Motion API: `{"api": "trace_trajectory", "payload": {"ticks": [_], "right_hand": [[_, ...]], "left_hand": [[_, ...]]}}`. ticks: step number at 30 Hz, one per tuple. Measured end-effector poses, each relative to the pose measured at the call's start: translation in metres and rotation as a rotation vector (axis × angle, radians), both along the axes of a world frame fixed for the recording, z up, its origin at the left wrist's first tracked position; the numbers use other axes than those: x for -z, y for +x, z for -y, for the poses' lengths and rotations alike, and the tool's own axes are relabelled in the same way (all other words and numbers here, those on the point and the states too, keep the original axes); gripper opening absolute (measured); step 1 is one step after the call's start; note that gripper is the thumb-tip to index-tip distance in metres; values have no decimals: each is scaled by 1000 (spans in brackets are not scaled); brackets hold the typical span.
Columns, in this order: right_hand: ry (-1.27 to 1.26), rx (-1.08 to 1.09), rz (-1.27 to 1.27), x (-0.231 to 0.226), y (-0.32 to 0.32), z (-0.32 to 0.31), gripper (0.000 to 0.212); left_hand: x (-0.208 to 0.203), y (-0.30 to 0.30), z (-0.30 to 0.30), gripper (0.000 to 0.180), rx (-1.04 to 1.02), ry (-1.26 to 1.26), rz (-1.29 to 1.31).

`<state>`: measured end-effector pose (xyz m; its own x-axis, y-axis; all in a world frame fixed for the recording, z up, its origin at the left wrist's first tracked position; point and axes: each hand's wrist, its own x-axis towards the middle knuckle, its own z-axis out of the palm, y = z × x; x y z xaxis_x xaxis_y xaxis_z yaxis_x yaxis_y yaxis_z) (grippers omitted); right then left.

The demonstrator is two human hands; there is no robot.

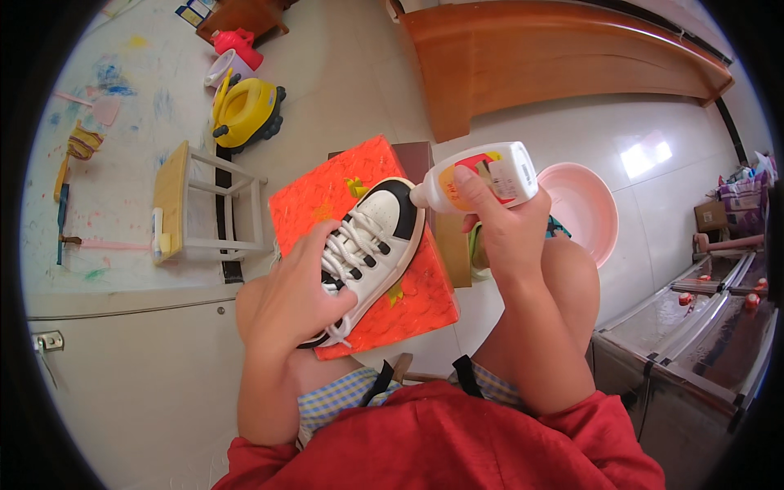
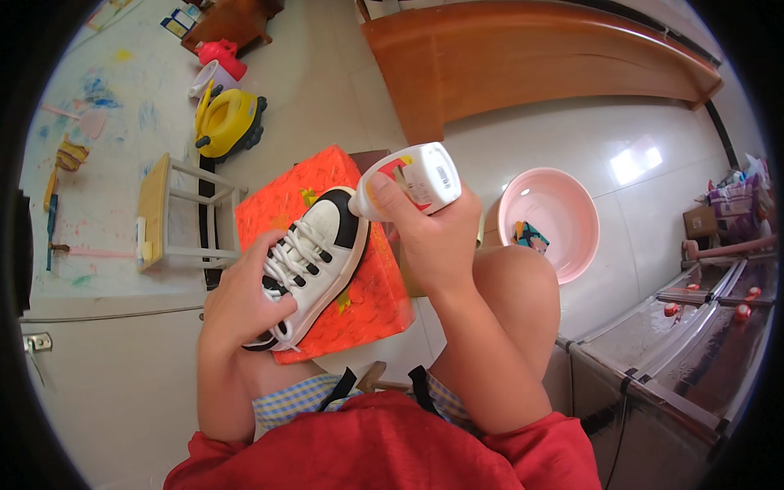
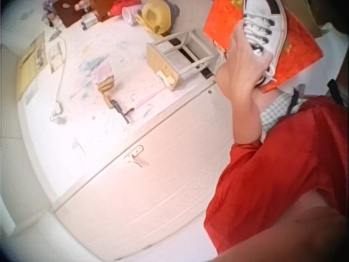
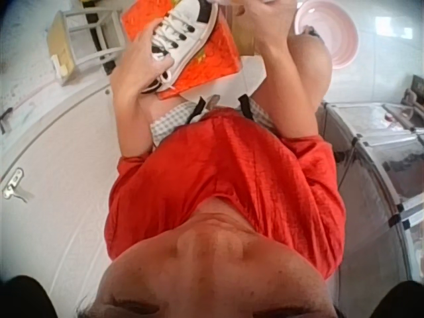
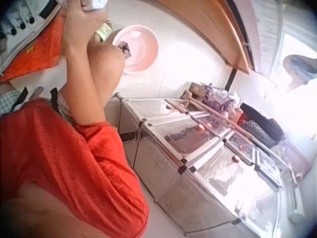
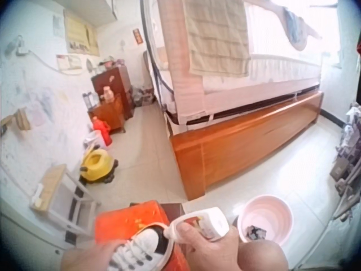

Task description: The person applies glue from a bottle onto the white surface of a shoe and presses down the black trim by hand while holding the shoe over a red box.

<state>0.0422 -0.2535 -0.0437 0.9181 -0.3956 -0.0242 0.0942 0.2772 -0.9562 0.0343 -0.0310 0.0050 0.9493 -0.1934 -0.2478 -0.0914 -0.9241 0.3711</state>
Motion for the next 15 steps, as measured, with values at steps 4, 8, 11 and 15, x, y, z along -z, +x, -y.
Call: {"api": "trace_trajectory", "payload": {"ticks": [4,8,11,15], "right_hand": [[23,1,9,-2,-2,1,23],[-59,14,21,-6,-8,-3,23],[-77,24,48,-2,-11,-11,23],[-77,-10,24,2,-17,-17,24]], "left_hand": [[5,8,1,63,-69,-81,-14],[4,7,-10,61,-96,-126,-6],[7,7,-22,59,-126,-116,-47],[13,-6,-13,56,-81,-130,93]]}}
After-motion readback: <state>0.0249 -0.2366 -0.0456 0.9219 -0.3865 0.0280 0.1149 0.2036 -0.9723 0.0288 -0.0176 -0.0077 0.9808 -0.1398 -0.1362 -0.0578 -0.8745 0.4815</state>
